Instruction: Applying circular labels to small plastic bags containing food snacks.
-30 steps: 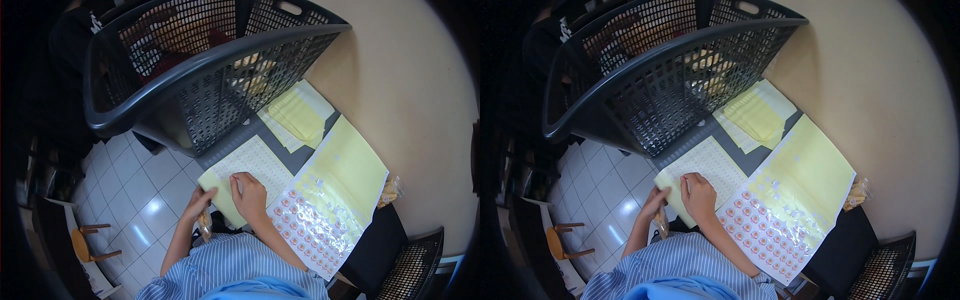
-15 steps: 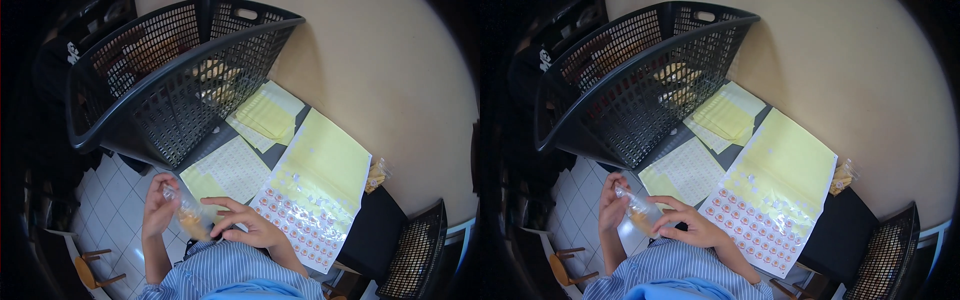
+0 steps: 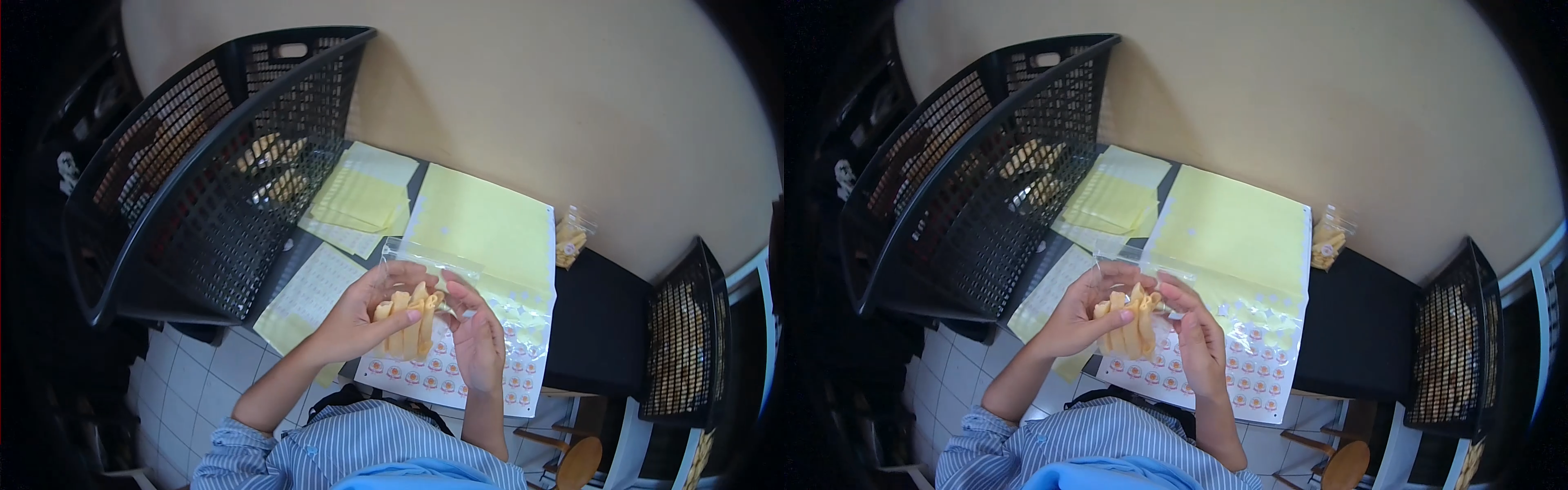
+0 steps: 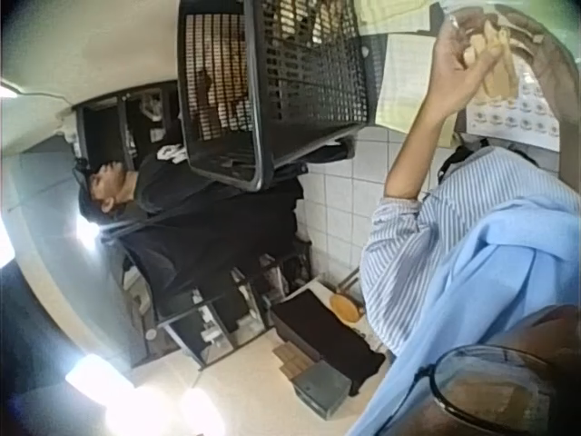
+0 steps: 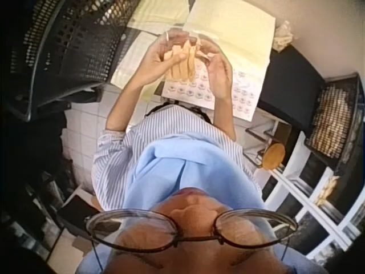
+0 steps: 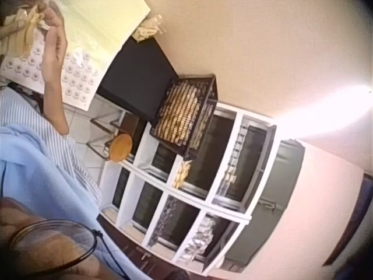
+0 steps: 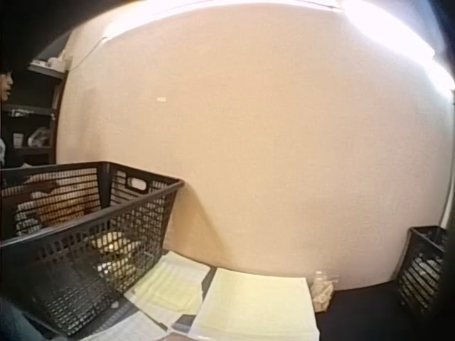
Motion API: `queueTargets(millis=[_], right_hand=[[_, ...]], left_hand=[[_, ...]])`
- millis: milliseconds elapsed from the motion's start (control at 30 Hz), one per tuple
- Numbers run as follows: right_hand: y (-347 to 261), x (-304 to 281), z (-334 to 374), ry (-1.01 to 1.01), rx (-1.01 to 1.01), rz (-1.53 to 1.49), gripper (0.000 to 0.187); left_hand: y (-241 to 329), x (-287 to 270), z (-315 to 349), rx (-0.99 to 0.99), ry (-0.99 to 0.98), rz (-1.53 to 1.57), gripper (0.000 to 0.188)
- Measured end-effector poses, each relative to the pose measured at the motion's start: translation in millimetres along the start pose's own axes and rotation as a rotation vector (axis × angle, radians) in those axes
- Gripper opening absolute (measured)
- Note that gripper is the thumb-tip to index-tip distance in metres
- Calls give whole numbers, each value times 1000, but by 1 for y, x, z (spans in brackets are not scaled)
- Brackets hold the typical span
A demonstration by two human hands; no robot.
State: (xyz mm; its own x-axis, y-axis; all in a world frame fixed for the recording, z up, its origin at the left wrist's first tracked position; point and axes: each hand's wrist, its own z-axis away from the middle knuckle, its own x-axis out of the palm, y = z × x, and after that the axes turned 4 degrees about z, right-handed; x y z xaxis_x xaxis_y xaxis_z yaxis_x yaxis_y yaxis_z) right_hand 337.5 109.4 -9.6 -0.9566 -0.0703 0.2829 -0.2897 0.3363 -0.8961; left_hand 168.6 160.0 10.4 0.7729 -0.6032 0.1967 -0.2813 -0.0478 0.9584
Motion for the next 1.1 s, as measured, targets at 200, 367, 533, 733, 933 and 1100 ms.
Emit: queueTargets(millis=[200,367,533,733,933,1100], right_hand=[[-8,-12,0,399,-51,-13,30],[-6,-18,0,408,-36,-83,34],[-4,-21,-2,422,-53,-137,36],[-3,-21,-3,470,-74,-54,41],[-3,-17,1,454,-76,-12,43],[-3,-13,4,433,-46,1,45]], left_hand=[[-17,13,-15,111,188,-4,39],[-33,10,-11,36,223,76,38],[-41,9,-13,19,185,62,39],[-43,17,-13,-16,172,42,39],[-46,20,-12,-14,130,6,41],[-48,20,-8,-25,125,14,42]])
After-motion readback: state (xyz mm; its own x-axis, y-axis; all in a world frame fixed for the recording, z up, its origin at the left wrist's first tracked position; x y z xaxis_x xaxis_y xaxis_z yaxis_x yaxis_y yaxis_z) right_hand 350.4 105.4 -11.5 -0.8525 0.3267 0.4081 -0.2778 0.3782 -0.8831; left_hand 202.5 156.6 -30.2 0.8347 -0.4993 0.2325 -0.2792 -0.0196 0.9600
